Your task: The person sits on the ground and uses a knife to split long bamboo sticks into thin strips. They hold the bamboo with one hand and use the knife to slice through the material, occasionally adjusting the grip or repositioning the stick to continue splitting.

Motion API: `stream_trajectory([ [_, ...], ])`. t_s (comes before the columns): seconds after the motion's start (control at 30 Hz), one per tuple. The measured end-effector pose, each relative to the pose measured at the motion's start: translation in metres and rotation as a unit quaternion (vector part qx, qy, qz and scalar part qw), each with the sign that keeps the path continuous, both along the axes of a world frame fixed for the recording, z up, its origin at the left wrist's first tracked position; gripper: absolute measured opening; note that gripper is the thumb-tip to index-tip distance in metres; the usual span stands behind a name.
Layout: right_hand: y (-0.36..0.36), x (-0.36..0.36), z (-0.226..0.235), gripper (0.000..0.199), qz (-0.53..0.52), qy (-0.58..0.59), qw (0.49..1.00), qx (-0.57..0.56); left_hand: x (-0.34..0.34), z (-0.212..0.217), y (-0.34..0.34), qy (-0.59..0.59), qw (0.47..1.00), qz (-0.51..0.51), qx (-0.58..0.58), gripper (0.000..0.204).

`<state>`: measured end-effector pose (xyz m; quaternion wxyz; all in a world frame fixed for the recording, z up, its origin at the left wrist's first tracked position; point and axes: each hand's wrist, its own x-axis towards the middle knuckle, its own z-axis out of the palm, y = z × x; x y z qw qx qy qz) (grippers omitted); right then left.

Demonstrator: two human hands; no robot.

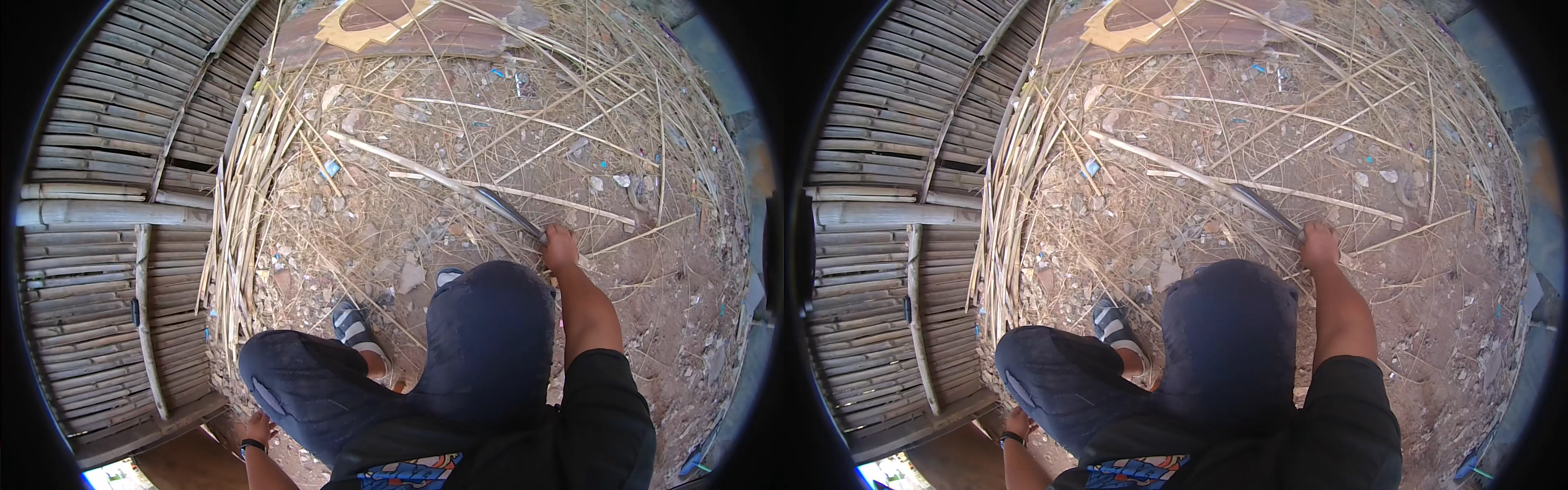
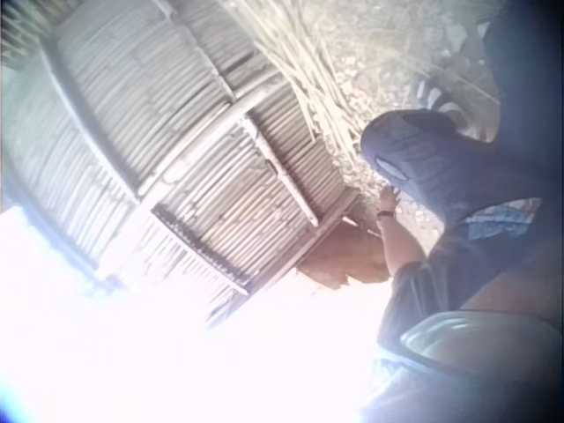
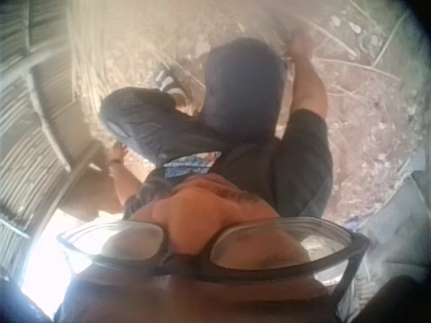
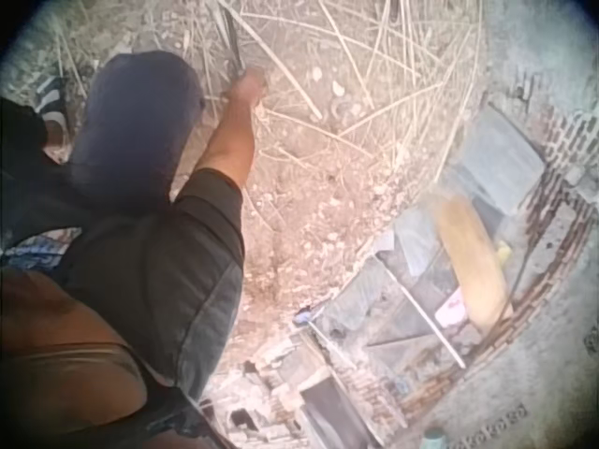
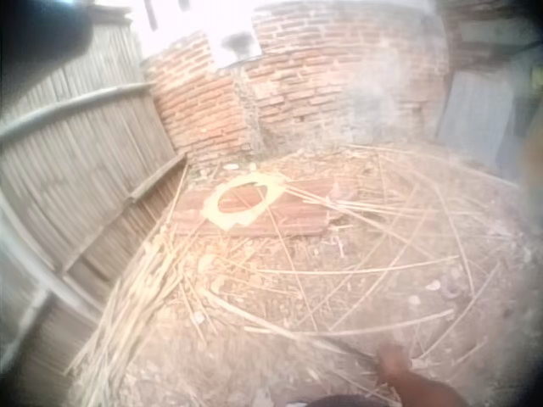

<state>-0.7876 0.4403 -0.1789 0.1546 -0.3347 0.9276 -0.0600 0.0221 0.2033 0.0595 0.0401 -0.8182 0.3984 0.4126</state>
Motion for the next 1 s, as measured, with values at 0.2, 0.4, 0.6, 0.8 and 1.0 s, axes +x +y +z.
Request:
stream_trajectory([
  [0.2, 0.005, 0.004, 0.017, 0.042, 0.0, -0.031, 1.0, -0.007, -0.028, 0.018, -0.033, 0.082, 0.992, -0.009, -0.093, 0.031],
  [0.4, 0.016, -0.007, 0.068, 0.034, 0.021, -0.052, 0.998, -0.006, -0.065, 0.06, -0.066, 0.13, 0.967, -0.061, -0.209, 0.04],
  [0.6, 0.035, -0.026, 0.143, 0.033, 0.018, -0.026, 0.999, -0.009, -0.114, 0.11, -0.107, 0.19, 0.912, -0.157, -0.329, 0.04],
  [0.8, 0.061, -0.031, 0.206, 0.033, 0.044, -0.144, 0.984, -0.092, -0.215, 0.129, -0.128, 0.26, 0.875, -0.215, -0.347, 0.046],
  [1.0, 0.031, -0.011, 0.269, 0.024, 0.057, -0.179, 0.972, -0.139, -0.334, 0.138, -0.152, 0.395, 0.854, -0.245, -0.234, 0.059],
])
